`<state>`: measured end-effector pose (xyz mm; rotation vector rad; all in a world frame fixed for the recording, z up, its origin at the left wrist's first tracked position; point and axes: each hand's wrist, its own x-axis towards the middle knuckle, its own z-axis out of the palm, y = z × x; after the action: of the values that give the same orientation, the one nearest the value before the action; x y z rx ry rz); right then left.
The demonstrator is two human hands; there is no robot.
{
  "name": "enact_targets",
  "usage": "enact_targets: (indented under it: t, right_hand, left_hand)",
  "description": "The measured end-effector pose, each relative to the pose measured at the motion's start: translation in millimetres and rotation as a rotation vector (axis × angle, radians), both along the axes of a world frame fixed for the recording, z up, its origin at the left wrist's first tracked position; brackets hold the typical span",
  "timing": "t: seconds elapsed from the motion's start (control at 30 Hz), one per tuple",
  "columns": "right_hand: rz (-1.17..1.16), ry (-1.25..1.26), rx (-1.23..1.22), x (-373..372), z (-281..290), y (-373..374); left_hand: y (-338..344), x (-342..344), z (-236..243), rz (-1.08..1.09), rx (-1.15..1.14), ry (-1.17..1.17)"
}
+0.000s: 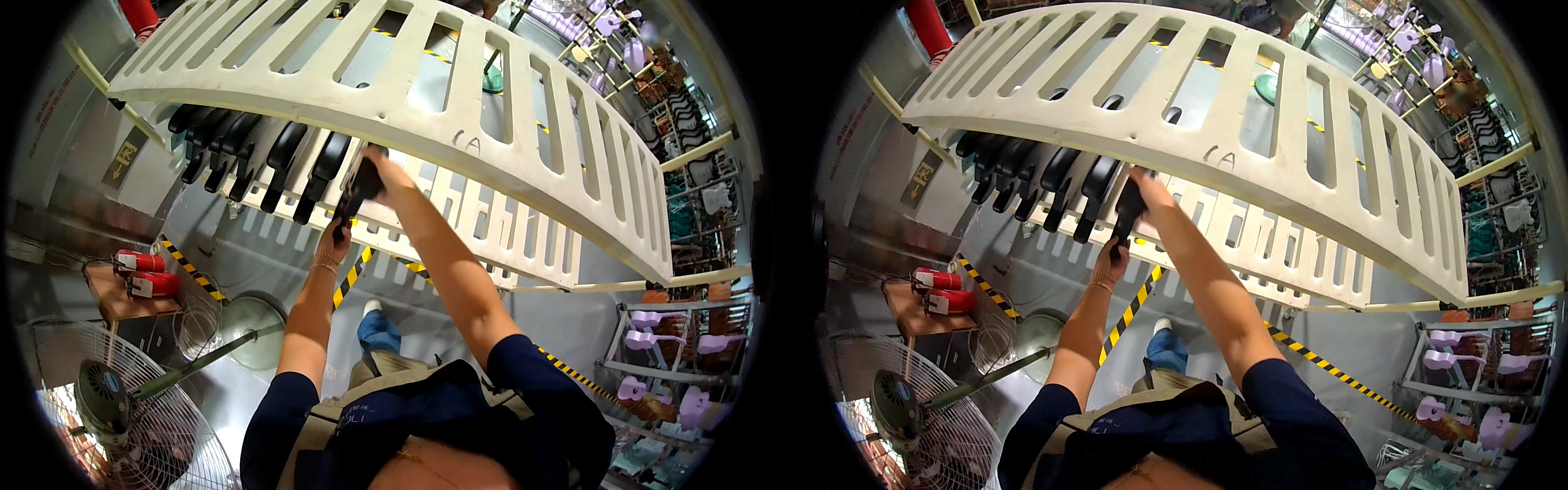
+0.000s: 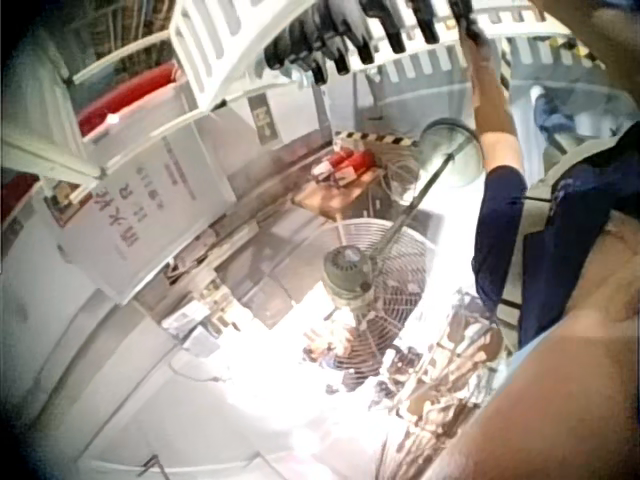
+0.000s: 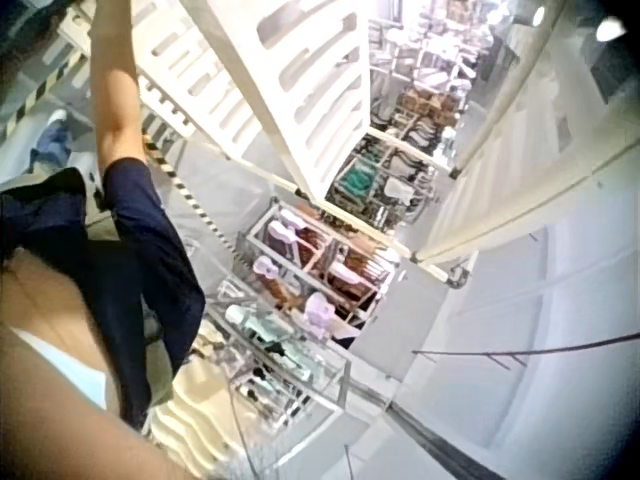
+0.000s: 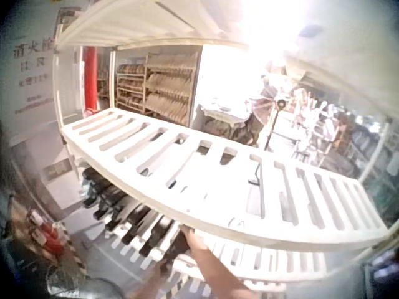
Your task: The person wipes the surface of a black guitar body with a blue sponge and then with a white cloth. They place the finished body on a rack and retrieve another one to repeat the process. The person also moves a white plastic rack and a wooden stick within the workshop.
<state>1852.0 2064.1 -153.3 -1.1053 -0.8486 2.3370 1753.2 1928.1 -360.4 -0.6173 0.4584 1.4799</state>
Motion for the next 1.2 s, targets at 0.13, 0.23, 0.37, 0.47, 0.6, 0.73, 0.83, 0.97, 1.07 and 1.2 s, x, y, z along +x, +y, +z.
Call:
enact_targets:
  t: [0.13, 0.23, 0.37, 0.47, 0.6, 0.73, 0.83, 0.97, 1.07, 1.2]
  right_hand:
    - [0.023, 0.018, -0.067, 12, 14, 6]
    - [-0.006, 0.048, -0.142, 49, 11, -18]
    - [-0.138, 0.104, -0.169, 122, -8, -103]
    - [-0.280, 0.094, -0.218, 209, -73, -178]
    - [-0.478, 0.085, -0.274, 370, -164, -312]
    - [-0.862, -0.267, -0.491, 528, -234, -484]
    - [-0.887, -0.564, -0.584, 617, -263, -637]
    - [-0.910, -0.887, -0.553, 672, -300, -851]
    - [-1.228, -0.761, -0.653, 653, -292, -978]
    - [-1.369, -0.453, -0.784, 618, -285, -1126]
  left_hand:
    - [9, 5, 1, 0.062, -0.046, 0.241]
    - [-29, 36, 9, -0.084, -0.212, 0.323]
    - [-131, 80, -58, -0.276, -0.289, 0.499]
    - [-226, 131, -107, -0.254, -0.417, 0.457]
    - [-338, 217, -116, -0.251, -0.688, 0.484]
    - [-419, 261, -141, -0.643, -0.580, 0.536]
    - [-447, 311, -128, -0.882, -0.430, 0.730]
    - [-476, 396, -43, -1.339, -0.064, 1.191]
    - [-523, 421, -70, -1.615, 0.353, 1.530]
    - [-611, 463, -98, -1.740, 0.627, 1.648]
